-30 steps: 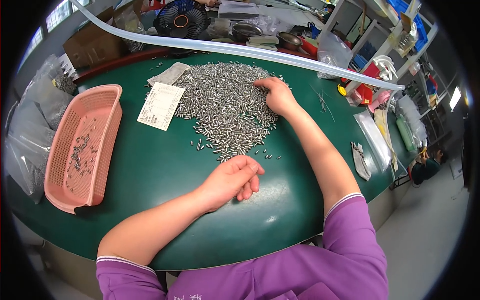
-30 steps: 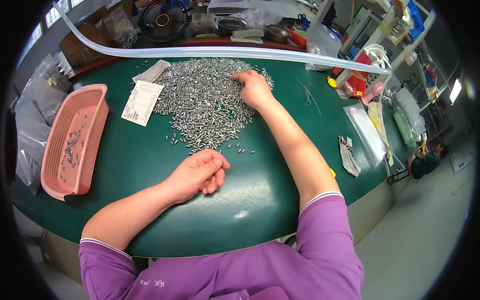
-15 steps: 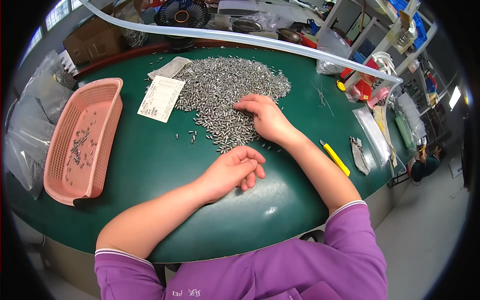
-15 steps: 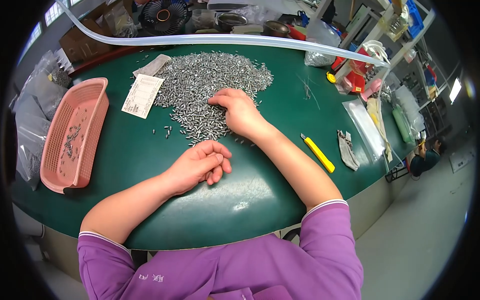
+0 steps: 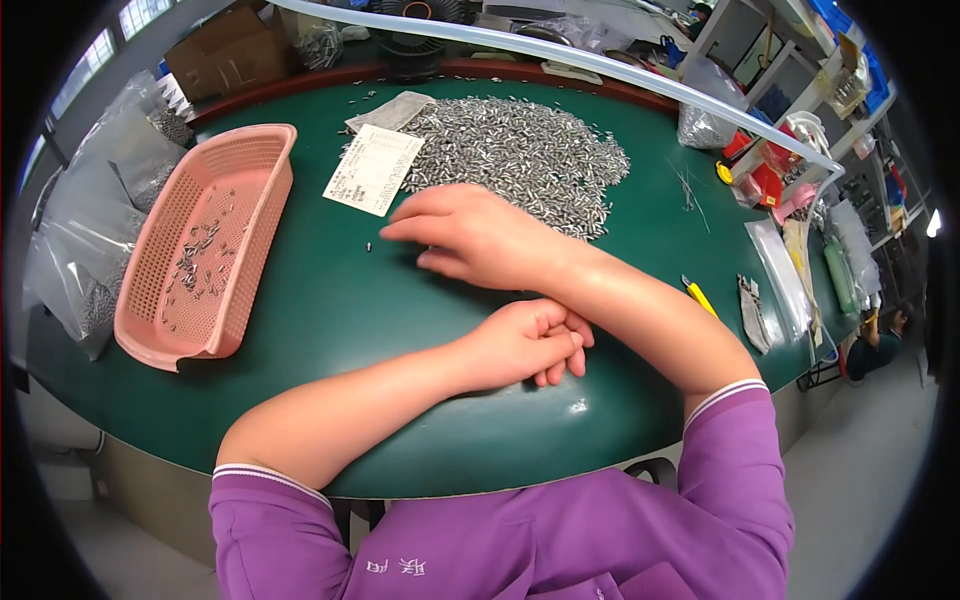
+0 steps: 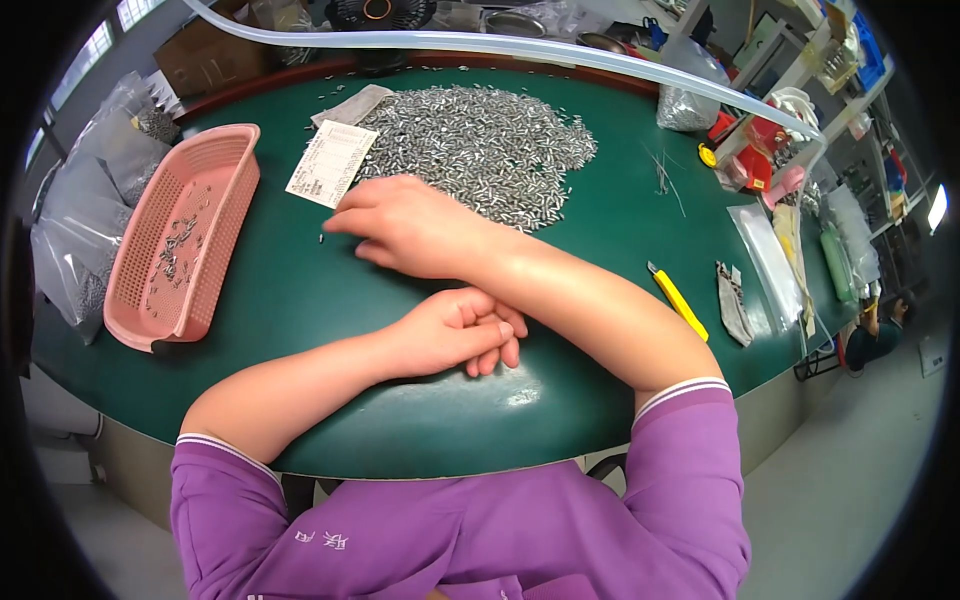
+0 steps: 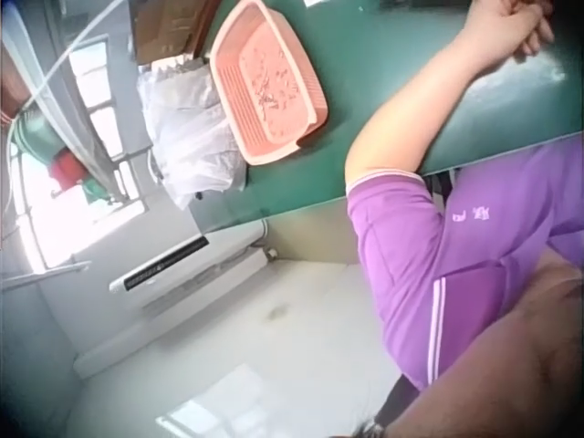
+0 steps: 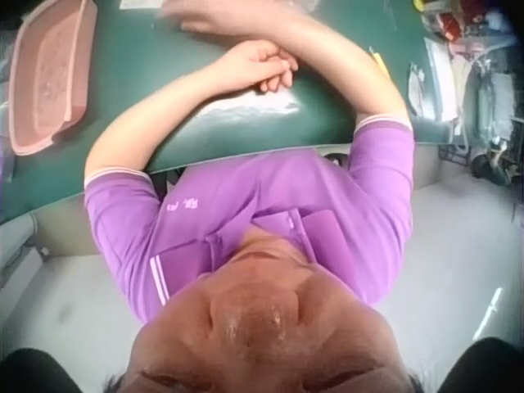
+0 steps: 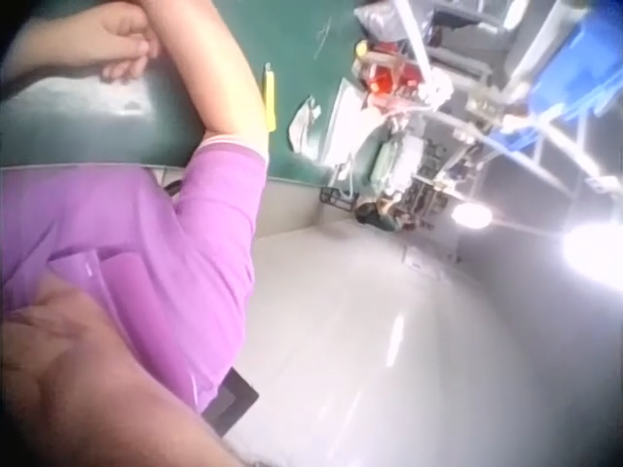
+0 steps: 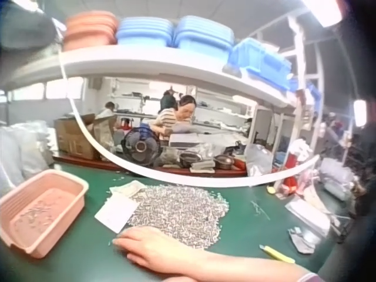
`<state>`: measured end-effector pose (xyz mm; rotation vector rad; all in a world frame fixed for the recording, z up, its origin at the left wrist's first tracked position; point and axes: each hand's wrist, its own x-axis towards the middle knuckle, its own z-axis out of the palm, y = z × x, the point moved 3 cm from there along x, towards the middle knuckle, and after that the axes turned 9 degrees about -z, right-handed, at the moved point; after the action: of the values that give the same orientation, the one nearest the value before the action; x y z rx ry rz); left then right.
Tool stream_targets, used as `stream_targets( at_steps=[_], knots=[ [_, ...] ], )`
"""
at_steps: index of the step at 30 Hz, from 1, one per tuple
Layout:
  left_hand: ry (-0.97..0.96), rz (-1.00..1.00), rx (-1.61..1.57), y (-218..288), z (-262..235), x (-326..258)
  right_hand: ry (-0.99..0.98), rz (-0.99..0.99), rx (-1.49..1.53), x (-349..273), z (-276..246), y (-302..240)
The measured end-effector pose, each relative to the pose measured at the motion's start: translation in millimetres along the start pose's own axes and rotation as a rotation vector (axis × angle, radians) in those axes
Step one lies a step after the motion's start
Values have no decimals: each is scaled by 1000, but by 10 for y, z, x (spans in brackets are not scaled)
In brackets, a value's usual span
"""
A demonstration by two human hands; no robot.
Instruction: Manual inspection and sorting of small metal components on a workbench in a factory setting.
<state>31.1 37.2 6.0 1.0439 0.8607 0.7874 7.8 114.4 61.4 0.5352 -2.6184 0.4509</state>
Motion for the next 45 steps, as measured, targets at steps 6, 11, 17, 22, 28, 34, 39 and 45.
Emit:
stream_targets(
  at_steps=[6, 11, 17, 22, 28, 34, 39, 45],
  knots=[
    [-60, -33, 156, 17, 87, -62, -294, -173, -160, 294, 449, 149],
    [-35, -35, 92, 0, 38, -62, -280, -111, -427, 25, 153, 298],
    [-13, -29, 91, 9, -3, -50, 215, 200, -502, -493, -762, 93],
    [-9, 7, 25, 31, -18, -32, 267, 415, -581, -1146, -1020, -124],
    [93, -18, -252, 51, -116, 3, 41, 643, -276, -1536, -871, -318],
    [73, -64, -374, 49, -164, 9, -91, 720, -144, -1623, -805, -365],
    [113, -53, -463, 2, -207, 4, 28, 598, -152, -1497, -709, -372],
    [88, -69, -402, 33, -199, 1, 177, 459, -77, -1241, -553, -541]
  ],
)
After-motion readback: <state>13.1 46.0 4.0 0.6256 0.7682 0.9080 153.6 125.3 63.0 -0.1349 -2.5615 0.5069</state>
